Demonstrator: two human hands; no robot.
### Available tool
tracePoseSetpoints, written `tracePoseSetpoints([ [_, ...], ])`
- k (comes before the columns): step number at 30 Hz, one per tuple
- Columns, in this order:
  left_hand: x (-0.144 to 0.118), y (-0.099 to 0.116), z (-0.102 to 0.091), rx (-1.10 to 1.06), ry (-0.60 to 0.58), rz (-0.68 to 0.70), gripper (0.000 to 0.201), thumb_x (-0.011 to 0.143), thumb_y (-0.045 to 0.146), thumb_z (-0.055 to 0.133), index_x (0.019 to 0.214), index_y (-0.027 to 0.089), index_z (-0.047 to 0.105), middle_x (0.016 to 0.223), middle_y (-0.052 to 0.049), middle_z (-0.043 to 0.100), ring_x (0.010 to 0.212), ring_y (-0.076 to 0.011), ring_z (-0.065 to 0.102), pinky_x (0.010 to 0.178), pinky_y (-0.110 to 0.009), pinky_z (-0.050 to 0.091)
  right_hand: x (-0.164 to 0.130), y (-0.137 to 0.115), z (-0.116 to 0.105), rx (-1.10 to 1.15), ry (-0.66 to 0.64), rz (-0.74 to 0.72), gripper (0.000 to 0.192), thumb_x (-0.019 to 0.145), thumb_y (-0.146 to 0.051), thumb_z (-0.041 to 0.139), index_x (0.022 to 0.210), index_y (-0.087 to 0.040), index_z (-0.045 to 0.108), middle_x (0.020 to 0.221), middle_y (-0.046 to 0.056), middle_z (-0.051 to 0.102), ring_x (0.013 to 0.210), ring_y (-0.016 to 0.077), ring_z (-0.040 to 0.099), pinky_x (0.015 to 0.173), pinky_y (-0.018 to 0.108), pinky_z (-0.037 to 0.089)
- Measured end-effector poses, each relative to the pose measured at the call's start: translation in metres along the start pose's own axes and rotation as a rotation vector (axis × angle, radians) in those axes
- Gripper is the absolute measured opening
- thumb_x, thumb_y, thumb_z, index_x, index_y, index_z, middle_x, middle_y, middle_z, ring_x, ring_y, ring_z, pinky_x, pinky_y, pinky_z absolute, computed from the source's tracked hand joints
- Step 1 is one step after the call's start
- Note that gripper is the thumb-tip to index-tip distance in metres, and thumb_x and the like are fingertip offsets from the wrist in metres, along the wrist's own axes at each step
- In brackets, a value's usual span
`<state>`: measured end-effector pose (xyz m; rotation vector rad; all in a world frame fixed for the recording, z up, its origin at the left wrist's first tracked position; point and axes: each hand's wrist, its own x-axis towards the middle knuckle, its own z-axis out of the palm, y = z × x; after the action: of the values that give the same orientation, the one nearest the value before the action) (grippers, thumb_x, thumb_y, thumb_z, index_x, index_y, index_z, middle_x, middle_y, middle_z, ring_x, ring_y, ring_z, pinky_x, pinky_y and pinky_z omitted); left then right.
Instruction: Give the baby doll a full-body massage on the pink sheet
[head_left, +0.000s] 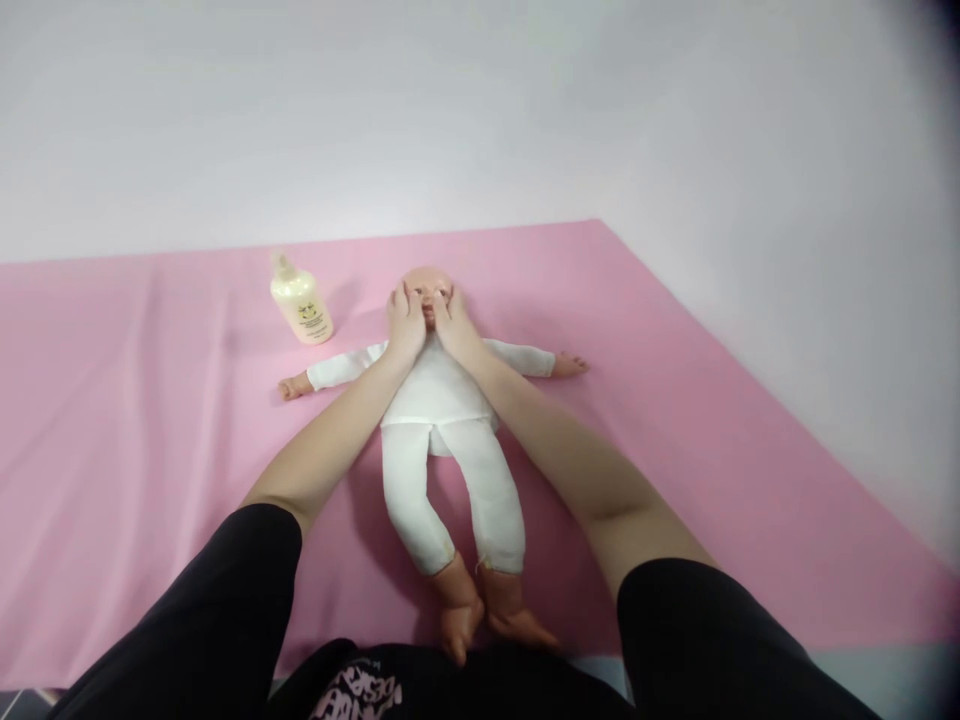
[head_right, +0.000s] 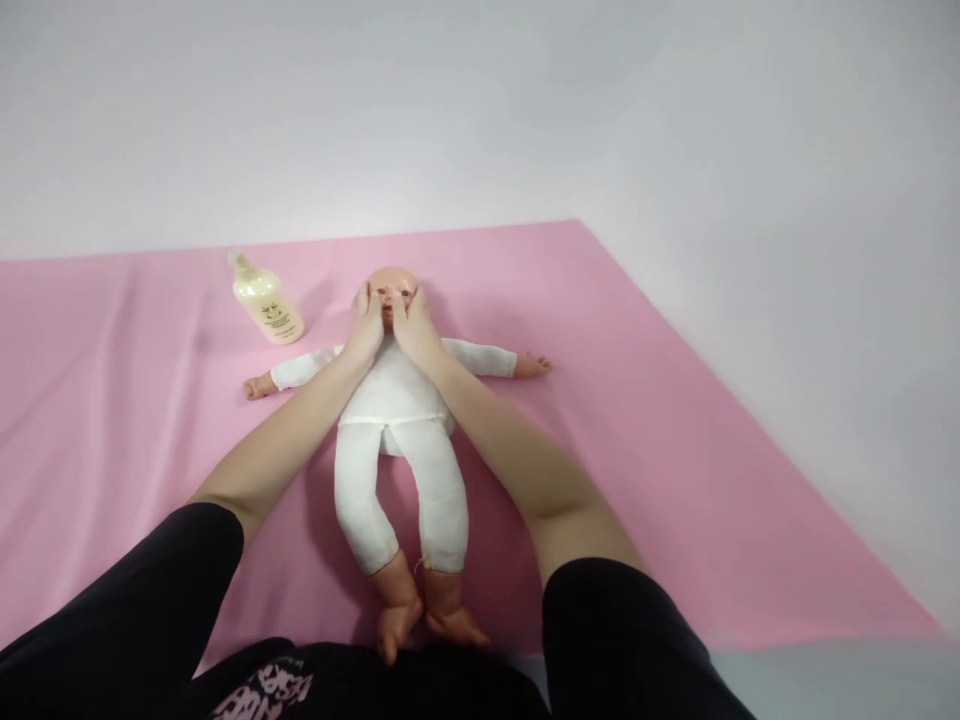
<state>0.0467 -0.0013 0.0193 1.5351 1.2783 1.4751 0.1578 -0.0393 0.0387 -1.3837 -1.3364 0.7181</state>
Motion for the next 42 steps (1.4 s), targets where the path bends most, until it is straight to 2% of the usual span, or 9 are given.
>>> tracePoseSetpoints([
  [5, -0.027, 0.013, 0.005, 0.084, 0.041, 0.048, 0.049, 0.106, 0.048, 0.040, 0.150, 0.025, 0.044, 0.165, -0.011, 0.038, 0.158, -0.0207, 0.029, 0.133, -0.040, 0.019, -0.013, -0.006, 0.006, 0.026, 0.035, -0.033, 0.063, 0.104, -0.045, 0.033, 0.155, -0.008, 0.027, 0.165, 0.022, 0.037, 0.155, 0.0232, 0.036, 0.131, 0.041, 0.024],
  [9, -0.031, 0.015, 0.000, 0.044, 0.059, 0.054, 0.053, 0.107, 0.052, 0.035, 0.150, 0.022, 0.043, 0.163, -0.014, 0.041, 0.156, -0.0206, 0.033, 0.132, -0.038, 0.021, -0.016, 0.000, 0.003, 0.053, 0.030, -0.067, 0.066, 0.106, -0.054, 0.026, 0.157, -0.011, 0.027, 0.167, 0.018, 0.036, 0.156, 0.0200, 0.034, 0.131, 0.038, 0.024],
  [14, -0.028, 0.011, -0.001, -0.033, 0.044, -0.032, 0.064, 0.103, 0.064, 0.037, 0.154, 0.025, 0.039, 0.168, -0.012, 0.035, 0.160, -0.0227, 0.028, 0.133, -0.041, 0.018, -0.014, 0.005, 0.001, 0.054, 0.030, -0.039, 0.078, 0.100, -0.071, 0.025, 0.150, -0.014, 0.043, 0.154, 0.017, 0.053, 0.147, 0.0239, 0.049, 0.127, 0.042, 0.034],
  [18, -0.029, 0.009, -0.002, -0.076, 0.037, -0.085, 0.066, 0.104, 0.064, 0.032, 0.158, 0.025, 0.035, 0.172, -0.009, 0.028, 0.162, -0.0198, 0.020, 0.135, -0.038, 0.012, -0.011, 0.014, -0.003, 0.041, 0.045, -0.043, 0.079, 0.099, -0.074, 0.018, 0.130, -0.017, 0.063, 0.137, 0.017, 0.068, 0.135, 0.0257, 0.060, 0.122, 0.045, 0.042],
  [25, -0.029, 0.009, -0.011, -0.065, 0.017, -0.057, 0.060, 0.108, 0.055, 0.024, 0.155, 0.023, 0.044, 0.170, -0.007, 0.034, 0.161, -0.0164, 0.023, 0.134, -0.036, 0.013, -0.009, 0.021, -0.007, 0.026, 0.088, -0.093, 0.089, 0.095, -0.079, 0.014, 0.125, -0.014, 0.065, 0.136, 0.020, 0.068, 0.133, 0.0262, 0.062, 0.118, 0.043, 0.045],
  [29, -0.030, 0.012, -0.017, -0.056, -0.021, -0.082, 0.060, 0.107, 0.053, 0.037, 0.157, 0.022, 0.040, 0.172, -0.009, 0.028, 0.161, -0.0193, 0.022, 0.134, -0.038, 0.014, -0.012, 0.015, -0.009, 0.100, 0.004, -0.115, 0.080, 0.094, -0.077, 0.036, 0.140, -0.014, 0.057, 0.147, 0.017, 0.062, 0.139, 0.0258, 0.058, 0.123, 0.043, 0.042],
  [33, -0.031, 0.011, -0.026, -0.010, -0.086, -0.027, 0.076, 0.095, 0.056, 0.063, 0.158, 0.022, 0.039, 0.171, -0.012, 0.031, 0.161, -0.0249, 0.026, 0.133, -0.041, 0.018, -0.016, 0.011, -0.010, 0.082, -0.068, -0.094, 0.095, 0.083, -0.075, 0.061, 0.153, -0.014, 0.045, 0.153, 0.018, 0.056, 0.145, 0.0295, 0.053, 0.126, 0.045, 0.039],
  [37, -0.030, 0.008, -0.032, 0.020, -0.097, 0.015, 0.066, 0.102, 0.058, 0.049, 0.157, 0.022, 0.043, 0.169, -0.010, 0.035, 0.160, -0.0219, 0.028, 0.134, -0.038, 0.017, -0.015, 0.014, -0.010, 0.042, -0.024, -0.067, 0.092, 0.090, -0.079, 0.046, 0.156, -0.015, 0.043, 0.155, 0.017, 0.055, 0.151, 0.0288, 0.046, 0.129, 0.048, 0.033],
  [42, -0.030, 0.006, -0.032, -0.012, -0.056, 0.035, 0.063, 0.106, 0.060, 0.030, 0.151, 0.022, 0.052, 0.164, -0.009, 0.045, 0.157, -0.0185, 0.035, 0.133, -0.035, 0.018, -0.012, 0.020, -0.014, 0.049, 0.004, -0.132, 0.086, 0.097, -0.077, 0.021, 0.144, -0.015, 0.058, 0.152, 0.015, 0.059, 0.148, 0.0245, 0.050, 0.128, 0.046, 0.033],
])
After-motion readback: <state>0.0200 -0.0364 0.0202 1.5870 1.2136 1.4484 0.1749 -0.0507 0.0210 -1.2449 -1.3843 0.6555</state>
